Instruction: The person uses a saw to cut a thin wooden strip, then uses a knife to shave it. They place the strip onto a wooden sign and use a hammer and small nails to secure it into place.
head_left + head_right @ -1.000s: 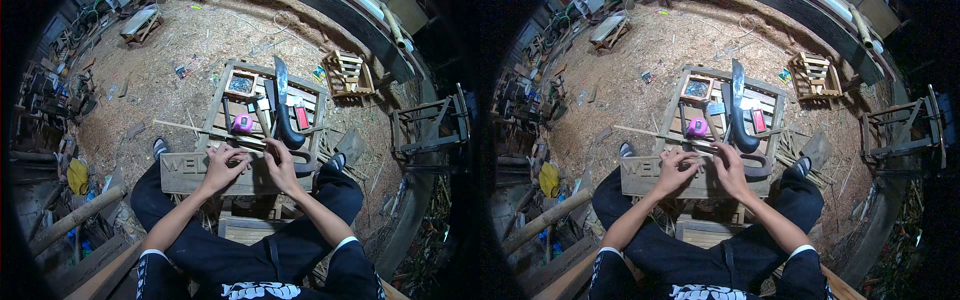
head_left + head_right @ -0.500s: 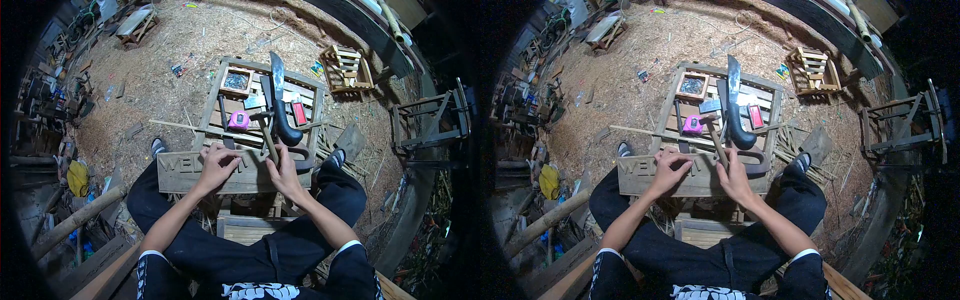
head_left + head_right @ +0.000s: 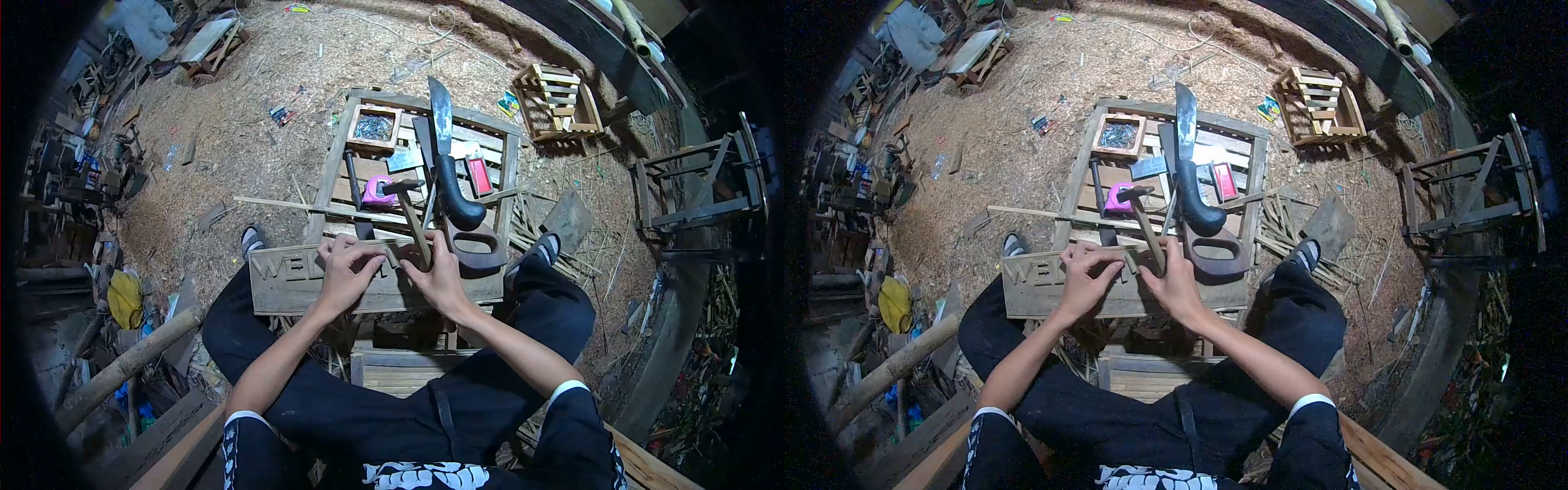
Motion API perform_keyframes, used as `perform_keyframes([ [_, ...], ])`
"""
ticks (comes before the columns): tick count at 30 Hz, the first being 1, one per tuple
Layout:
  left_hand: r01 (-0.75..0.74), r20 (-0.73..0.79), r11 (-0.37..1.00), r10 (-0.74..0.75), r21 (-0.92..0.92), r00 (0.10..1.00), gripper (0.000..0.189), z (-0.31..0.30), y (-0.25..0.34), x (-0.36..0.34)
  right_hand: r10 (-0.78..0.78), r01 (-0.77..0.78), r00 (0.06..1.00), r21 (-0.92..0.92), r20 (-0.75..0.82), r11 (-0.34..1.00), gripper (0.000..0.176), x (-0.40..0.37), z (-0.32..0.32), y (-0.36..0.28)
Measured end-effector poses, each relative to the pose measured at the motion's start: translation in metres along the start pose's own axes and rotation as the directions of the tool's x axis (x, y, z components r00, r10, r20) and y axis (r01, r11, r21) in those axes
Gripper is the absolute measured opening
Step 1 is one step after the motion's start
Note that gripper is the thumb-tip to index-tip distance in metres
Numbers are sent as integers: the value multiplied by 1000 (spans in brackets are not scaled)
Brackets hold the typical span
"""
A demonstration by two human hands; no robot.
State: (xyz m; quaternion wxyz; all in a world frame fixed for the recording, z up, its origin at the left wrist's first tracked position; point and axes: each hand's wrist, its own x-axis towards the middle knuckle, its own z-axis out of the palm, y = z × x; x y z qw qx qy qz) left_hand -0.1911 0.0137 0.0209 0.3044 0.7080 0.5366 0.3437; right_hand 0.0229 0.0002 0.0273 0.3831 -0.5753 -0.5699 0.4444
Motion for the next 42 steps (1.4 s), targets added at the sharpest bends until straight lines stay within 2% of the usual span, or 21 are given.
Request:
perform_keyframes([
  [8, -20, 15, 1000, 20, 17, 1000, 13, -3, 1, 3, 13, -11, 1000, -110, 25, 994, 52, -2, 9, -10],
  [12, -44, 6, 999, 44, 20, 999, 13, -3, -1, 2, 41, -38, 999, -96, 36, 995, 52, 0, 11, -1],
  [15, -40, 18, 999, 40, 15, 999, 12, -4, -1, 2, -25, 26, 999, -46, 23, 999, 51, -1, 12, 2],
  [20, -34, 40, 999, 34, -2, 999, 12, 0, 0, 1, 16, -16, 999, -6, 36, 1000, 53, -1, 10, -2],
  [42, -81, -2, 993, 82, 91, 997, 13, 9, 3, 1, 35, -34, 998, -7, 49, 999, 53, 2, 11, 1],
])
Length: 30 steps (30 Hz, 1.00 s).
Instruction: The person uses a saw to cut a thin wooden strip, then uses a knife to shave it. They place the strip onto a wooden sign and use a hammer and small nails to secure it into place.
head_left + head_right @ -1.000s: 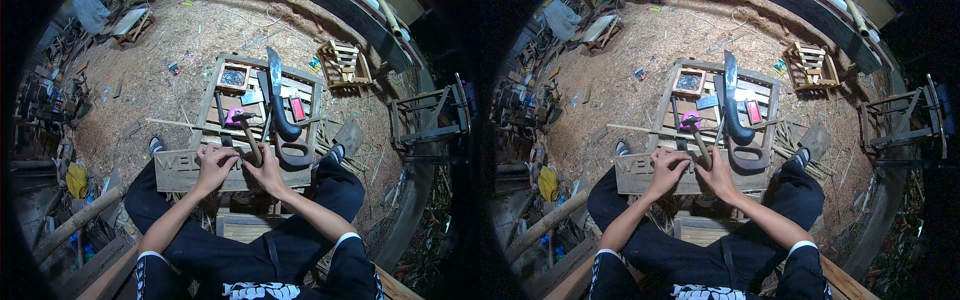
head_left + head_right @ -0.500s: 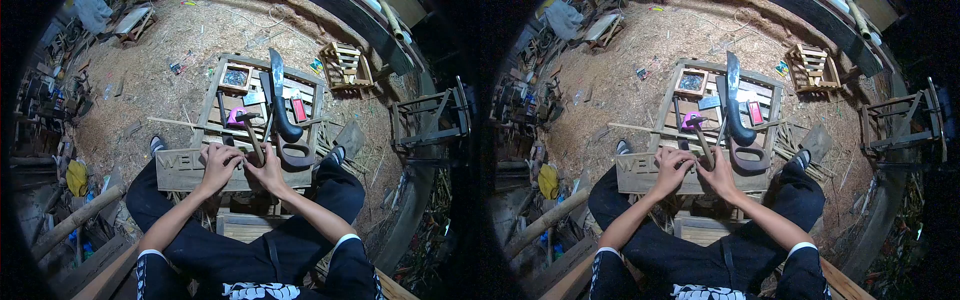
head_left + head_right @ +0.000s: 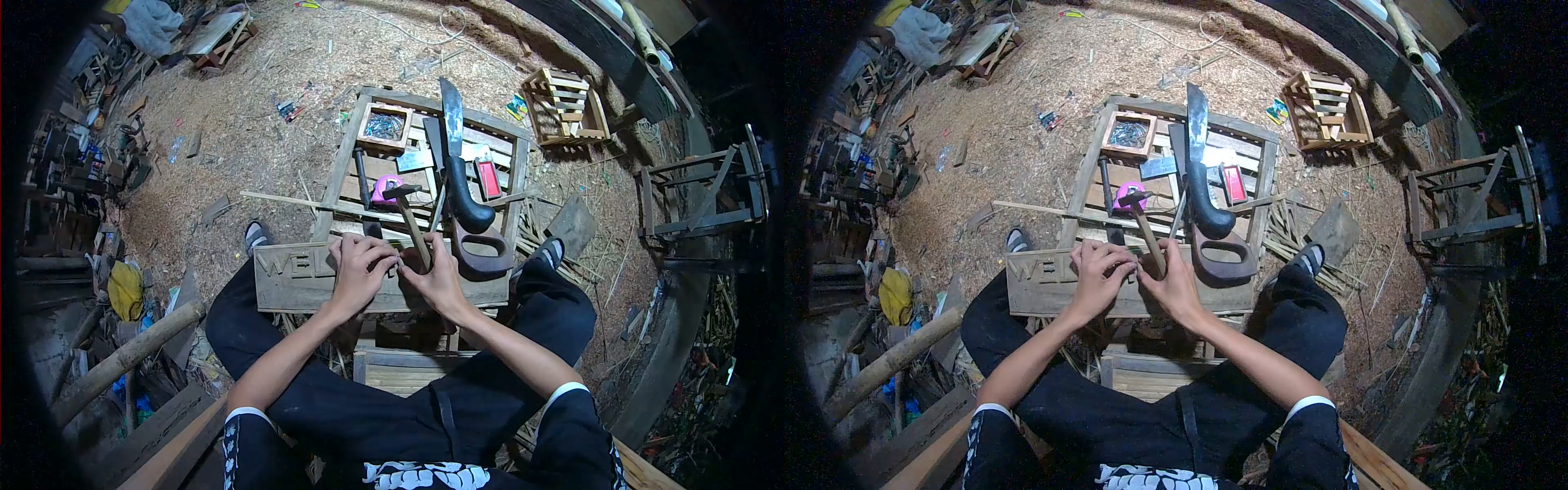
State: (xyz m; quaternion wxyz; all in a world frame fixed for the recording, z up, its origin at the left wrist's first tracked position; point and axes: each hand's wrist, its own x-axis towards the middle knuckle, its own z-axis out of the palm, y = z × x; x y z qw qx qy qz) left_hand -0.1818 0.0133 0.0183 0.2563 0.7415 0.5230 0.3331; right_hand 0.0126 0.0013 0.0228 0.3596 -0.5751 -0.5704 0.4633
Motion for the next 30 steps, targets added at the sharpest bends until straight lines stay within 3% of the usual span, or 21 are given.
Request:
perform_keyframes([
  [30, -57, -34, 998, 58, 41, 998, 13, 6, -3, -3, -29, 29, 999, 3, -20, 1000, 52, 1, 0, 0],
])
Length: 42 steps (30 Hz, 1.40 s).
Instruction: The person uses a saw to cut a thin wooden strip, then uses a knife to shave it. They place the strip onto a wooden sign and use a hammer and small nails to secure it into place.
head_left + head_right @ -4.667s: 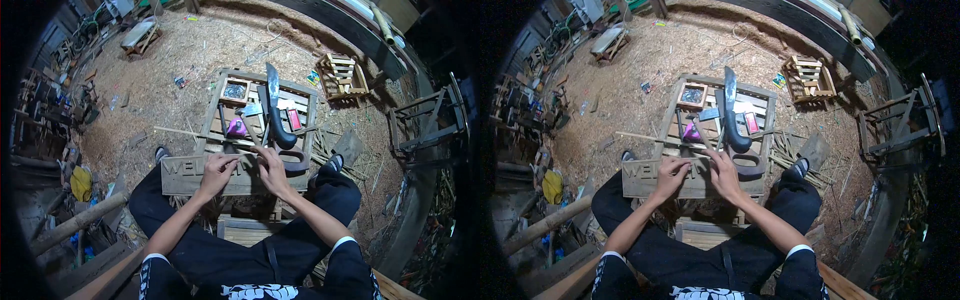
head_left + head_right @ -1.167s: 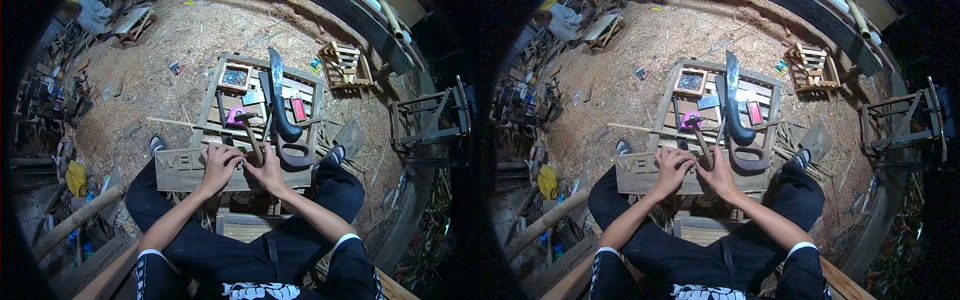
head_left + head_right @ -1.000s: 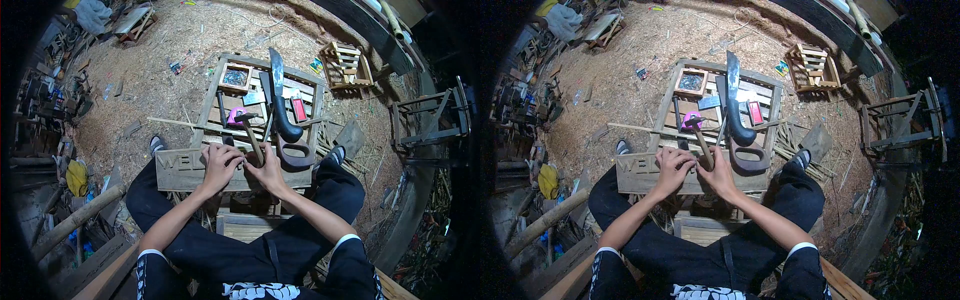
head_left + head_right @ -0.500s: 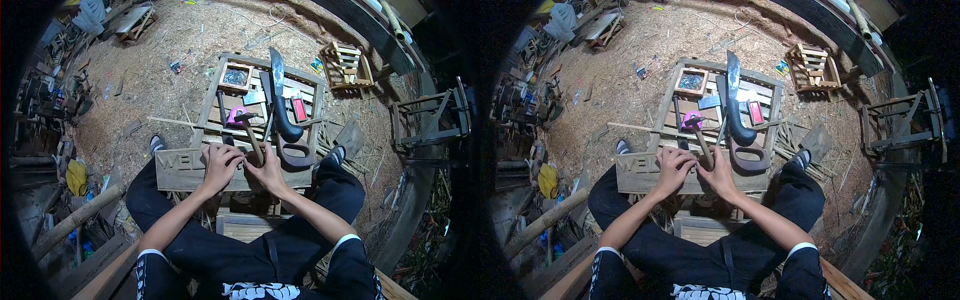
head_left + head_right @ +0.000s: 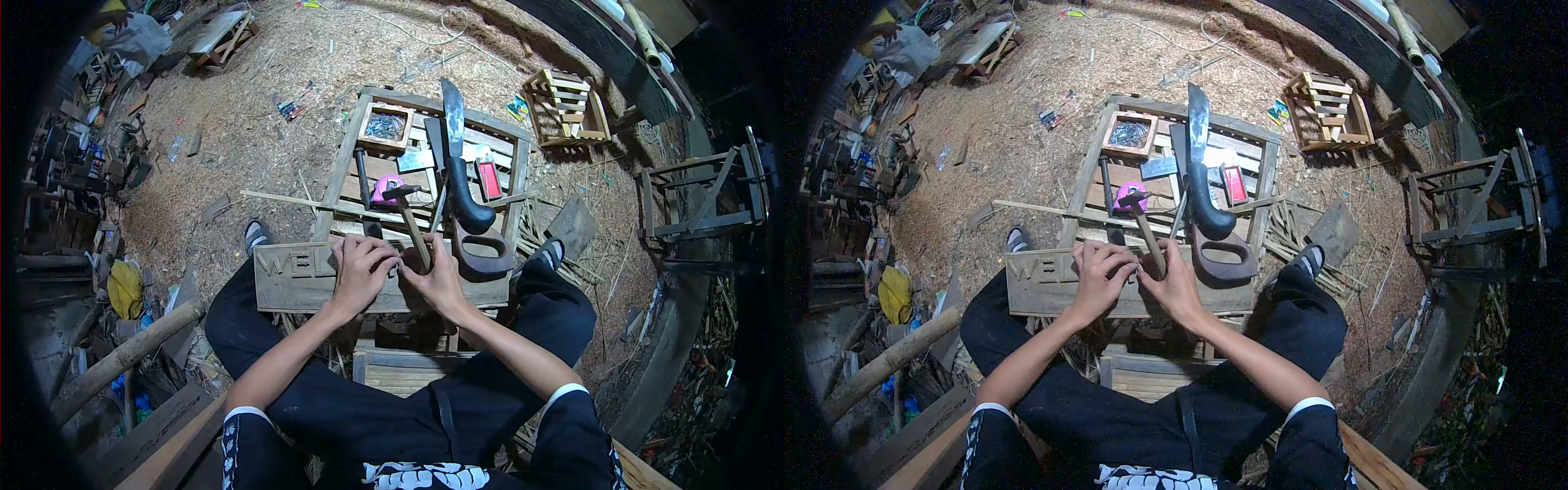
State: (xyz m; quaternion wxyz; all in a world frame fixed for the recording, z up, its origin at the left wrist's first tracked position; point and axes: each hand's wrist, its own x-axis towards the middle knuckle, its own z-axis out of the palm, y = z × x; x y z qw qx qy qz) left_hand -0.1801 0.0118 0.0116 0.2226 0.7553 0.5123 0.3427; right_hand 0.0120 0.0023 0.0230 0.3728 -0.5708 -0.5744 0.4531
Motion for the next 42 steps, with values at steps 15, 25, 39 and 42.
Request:
perform_keyframes([
  [15, -65, -18, 996, 66, 63, 998, 16, 3, 1, -1, -34, 41, 997, -99, 76, 994, 50, -4, -10, -11],
  [25, -99, -14, 990, 101, 97, 995, 18, 3, -1, -1, -112, 121, 992, -209, 52, 970, 34, -17, -36, -27],
  [39, -100, 4, 992, 100, 82, 995, 17, 4, -4, -3, 6, 95, 963, -361, 269, 928, 38, -48, -66, -37],
  [42, -99, -10, 992, 100, 73, 995, 18, 5, -5, -3, 45, 60, 966, -394, 253, 917, 38, -48, -71, -37],
])
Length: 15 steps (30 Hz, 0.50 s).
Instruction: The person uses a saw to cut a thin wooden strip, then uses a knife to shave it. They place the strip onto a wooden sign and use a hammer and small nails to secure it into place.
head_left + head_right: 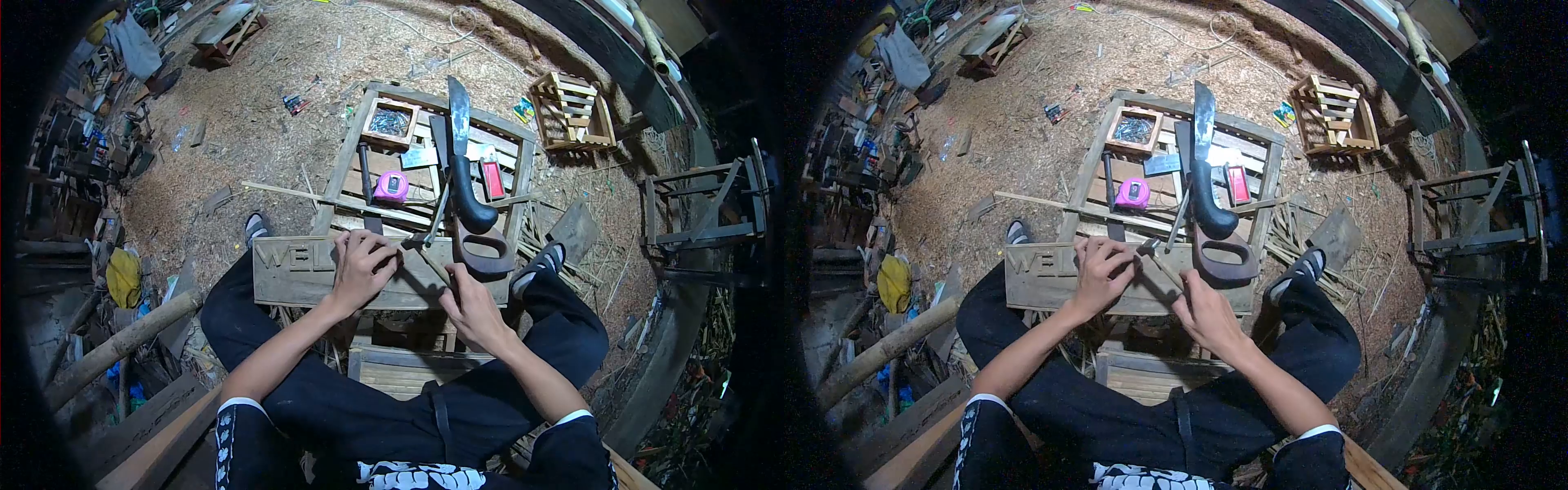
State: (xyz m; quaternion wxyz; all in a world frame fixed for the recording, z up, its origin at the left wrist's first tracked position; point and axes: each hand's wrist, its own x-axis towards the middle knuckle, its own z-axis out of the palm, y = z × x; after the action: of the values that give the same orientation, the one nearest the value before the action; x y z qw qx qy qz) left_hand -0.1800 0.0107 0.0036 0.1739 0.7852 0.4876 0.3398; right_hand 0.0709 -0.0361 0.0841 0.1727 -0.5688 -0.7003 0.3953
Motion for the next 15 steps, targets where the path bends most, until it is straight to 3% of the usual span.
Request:
perform_keyframes([
  [2, 0, 0, 1000, 0, -10, 1000, 18, 1, 0, -1, 46, -46, 999, -3, 19, 999, 36, -1, -2, 1],
  [7, -13, -5, 1000, 13, 8, 1000, 20, 0, -1, -1, -124, 121, 991, -64, -46, 991, 37, -3, 2, 4],
  [15, -22, -13, 1000, 22, 1, 1000, 21, 1, 0, 0, -196, 187, 974, -88, -109, 978, 44, -4, 8, 6],
])
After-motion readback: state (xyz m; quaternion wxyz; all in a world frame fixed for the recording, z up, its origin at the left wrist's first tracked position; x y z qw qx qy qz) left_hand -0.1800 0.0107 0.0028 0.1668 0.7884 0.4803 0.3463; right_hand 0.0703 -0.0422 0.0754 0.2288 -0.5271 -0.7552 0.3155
